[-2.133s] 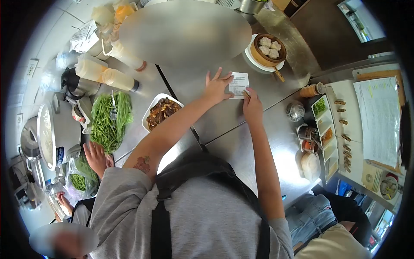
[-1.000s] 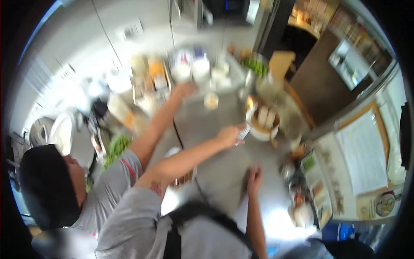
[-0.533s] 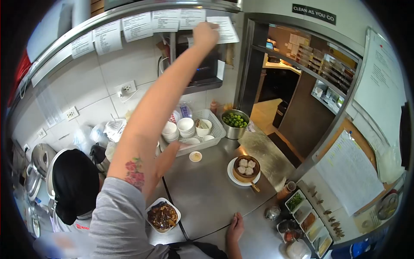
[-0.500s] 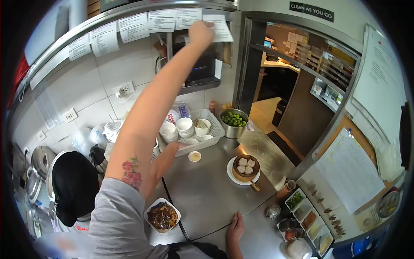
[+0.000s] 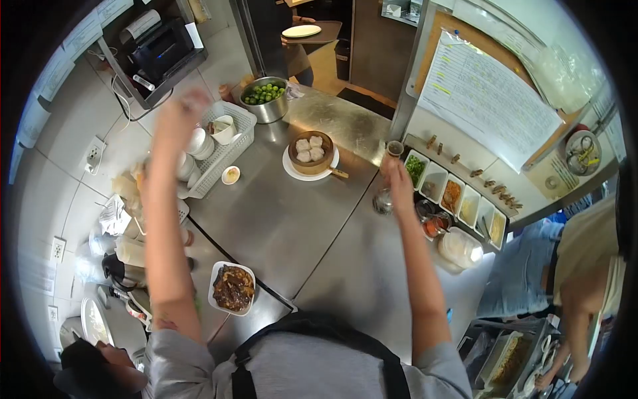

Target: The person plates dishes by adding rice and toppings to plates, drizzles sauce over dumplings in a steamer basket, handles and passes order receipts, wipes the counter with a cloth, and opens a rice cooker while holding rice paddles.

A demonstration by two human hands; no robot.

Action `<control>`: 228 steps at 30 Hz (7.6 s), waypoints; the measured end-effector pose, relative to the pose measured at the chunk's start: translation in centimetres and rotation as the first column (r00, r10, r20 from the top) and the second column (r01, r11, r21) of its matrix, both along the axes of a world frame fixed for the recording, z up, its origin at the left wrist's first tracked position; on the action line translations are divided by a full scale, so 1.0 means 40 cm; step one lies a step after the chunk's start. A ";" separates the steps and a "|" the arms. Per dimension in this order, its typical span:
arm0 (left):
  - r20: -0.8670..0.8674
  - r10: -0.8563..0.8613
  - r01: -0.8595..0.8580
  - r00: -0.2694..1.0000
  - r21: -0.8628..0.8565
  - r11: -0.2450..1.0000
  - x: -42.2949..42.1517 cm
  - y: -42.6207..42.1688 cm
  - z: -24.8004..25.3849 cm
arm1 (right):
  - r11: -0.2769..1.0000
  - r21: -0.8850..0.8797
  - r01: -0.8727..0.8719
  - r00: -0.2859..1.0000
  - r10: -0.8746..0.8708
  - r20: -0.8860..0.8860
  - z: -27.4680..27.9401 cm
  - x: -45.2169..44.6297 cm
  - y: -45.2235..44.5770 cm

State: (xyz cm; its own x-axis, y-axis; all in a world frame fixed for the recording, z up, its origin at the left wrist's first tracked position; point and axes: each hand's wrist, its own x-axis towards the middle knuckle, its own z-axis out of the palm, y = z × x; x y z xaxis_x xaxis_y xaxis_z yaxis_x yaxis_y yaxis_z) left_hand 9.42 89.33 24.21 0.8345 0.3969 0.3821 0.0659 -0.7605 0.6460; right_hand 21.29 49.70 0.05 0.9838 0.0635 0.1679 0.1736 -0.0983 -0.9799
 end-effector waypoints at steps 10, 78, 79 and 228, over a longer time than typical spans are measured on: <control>-0.427 0.206 -0.212 0.880 0.034 0.977 -0.418 -0.061 -0.657 | 0.828 -0.466 0.314 0.870 -0.054 0.489 0.090 0.349 -0.200; 0.657 -0.072 -0.205 0.750 0.334 0.920 -0.633 0.123 0.366 | 0.522 0.759 -0.389 0.865 0.491 0.105 0.341 -0.499 0.293; 0.839 0.022 -0.517 0.544 0.314 0.796 -0.670 0.217 0.433 | 0.531 0.761 -0.373 0.868 0.489 0.085 0.349 -0.516 0.285; -0.486 -0.870 0.147 0.079 -0.858 0.493 -5.302 -1.297 -1.349 | -0.279 0.003 0.960 -0.276 -0.950 -0.145 -0.283 -6.724 -0.839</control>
State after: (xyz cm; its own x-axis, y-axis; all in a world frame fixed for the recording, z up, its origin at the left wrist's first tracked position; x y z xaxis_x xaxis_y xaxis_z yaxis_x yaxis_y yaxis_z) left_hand -202.67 37.46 -29.75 0.5007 -0.5322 -0.6827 0.5302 -0.4348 0.7279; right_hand -247.66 16.15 -11.28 -0.2177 -0.9757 0.0241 -0.1003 -0.0022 -0.9950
